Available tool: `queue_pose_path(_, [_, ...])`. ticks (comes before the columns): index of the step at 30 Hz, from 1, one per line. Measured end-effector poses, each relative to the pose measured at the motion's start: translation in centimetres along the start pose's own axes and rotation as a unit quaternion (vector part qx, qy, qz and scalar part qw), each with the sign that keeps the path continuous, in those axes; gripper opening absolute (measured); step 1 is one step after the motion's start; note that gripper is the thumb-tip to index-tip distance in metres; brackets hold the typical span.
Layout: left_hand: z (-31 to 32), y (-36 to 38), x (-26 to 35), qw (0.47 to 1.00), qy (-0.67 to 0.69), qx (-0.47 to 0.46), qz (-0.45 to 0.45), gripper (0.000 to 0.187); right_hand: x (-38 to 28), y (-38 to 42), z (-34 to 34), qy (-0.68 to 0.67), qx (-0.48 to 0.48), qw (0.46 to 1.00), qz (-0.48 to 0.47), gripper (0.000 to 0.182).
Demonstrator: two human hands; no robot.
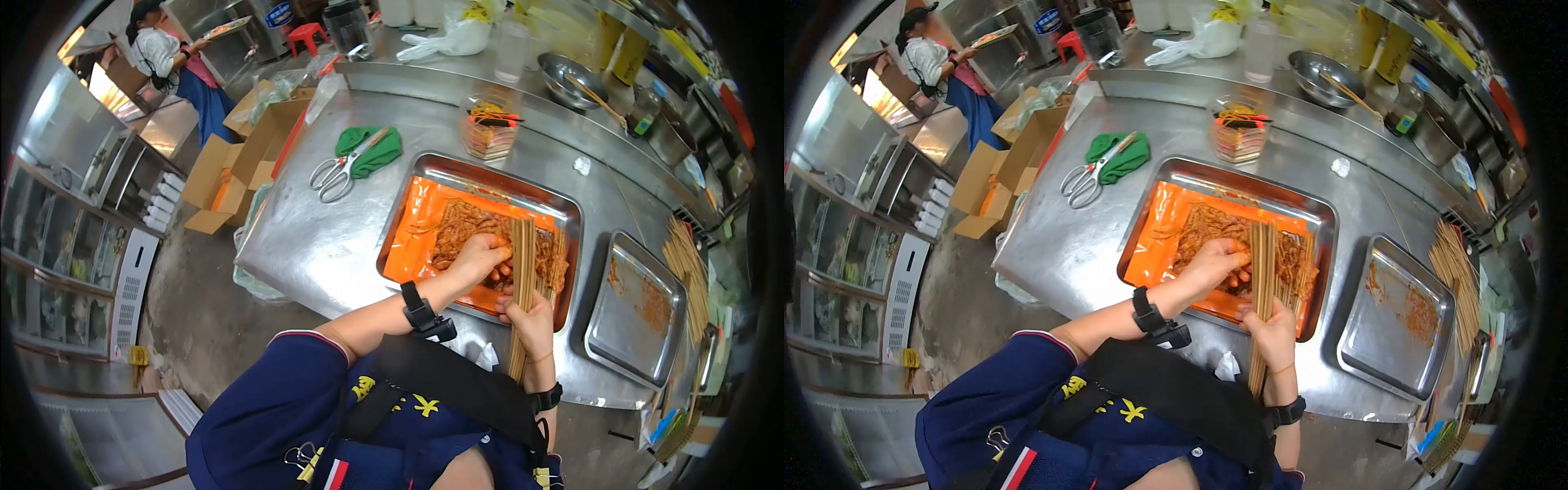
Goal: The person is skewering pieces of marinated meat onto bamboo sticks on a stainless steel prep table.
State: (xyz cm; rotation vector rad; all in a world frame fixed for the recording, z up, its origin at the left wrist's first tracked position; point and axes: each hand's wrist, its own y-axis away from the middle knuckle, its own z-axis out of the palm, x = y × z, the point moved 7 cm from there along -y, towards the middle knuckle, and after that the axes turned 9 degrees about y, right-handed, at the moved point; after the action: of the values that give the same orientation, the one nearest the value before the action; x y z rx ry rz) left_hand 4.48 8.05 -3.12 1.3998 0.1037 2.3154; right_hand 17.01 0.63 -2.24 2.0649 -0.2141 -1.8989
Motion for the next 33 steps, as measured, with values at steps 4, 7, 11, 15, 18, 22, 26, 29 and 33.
queue_pose_path(4, [0.0, -0.2, -0.4, 1.0, 0.0, -0.004, 0.0, 0.015, -0.2, 0.1, 0.1, -0.007, 0.003, 1.0, -0.003, 0.022])
queue_pose_path(7, [-0.1, 0.1, 0.0, 1.0, 0.003, -0.013, 0.009, 0.016, -0.6, 0.2, 0.1, -0.011, 0.005, 1.0, 0.0, 0.02])
queue_pose_path(11, [-0.4, 0.3, -0.1, 1.0, 0.021, -0.022, -0.001, 0.013, -0.5, 0.2, -0.2, -0.026, 0.006, 1.0, 0.0, 0.02])
queue_pose_path(15, [0.0, 0.7, 0.1, 0.999, 0.043, -0.029, 0.0, 0.014, -0.1, 0.1, -0.4, -0.019, 0.004, 1.0, 0.004, 0.019])
queue_pose_path(18, [-0.2, 0.8, 0.2, 0.999, 0.039, -0.014, 0.001, 0.014, -0.2, 0.0, -0.2, -0.016, 0.006, 1.0, 0.002, 0.018])
queue_pose_path(22, [-0.6, 0.5, -0.3, 0.999, 0.047, -0.005, 0.018, 0.014, -0.5, 0.4, -0.4, -0.036, 0.025, 0.999, 0.001, 0.018])
queue_pose_path(26, [-1.1, 0.9, -0.1, 0.999, 0.039, 0.002, 0.038, 0.014, -0.3, 0.3, -0.2, -0.021, 0.04, 0.999, -0.001, 0.018])
queue_pose_path(29, [-1.4, 1.1, -0.1, 0.999, 0.018, 0.014, 0.026, 0.016, -0.1, 0.1, -0.2, -0.004, 0.04, 0.999, 0.008, 0.017])
queue_pose_path(33, [-1.9, 1.2, 0.3, 0.998, -0.046, 0.022, 0.031, 0.02, 0.1, -0.2, -0.2, 0.023, 0.025, 0.999, 0.024, 0.016])
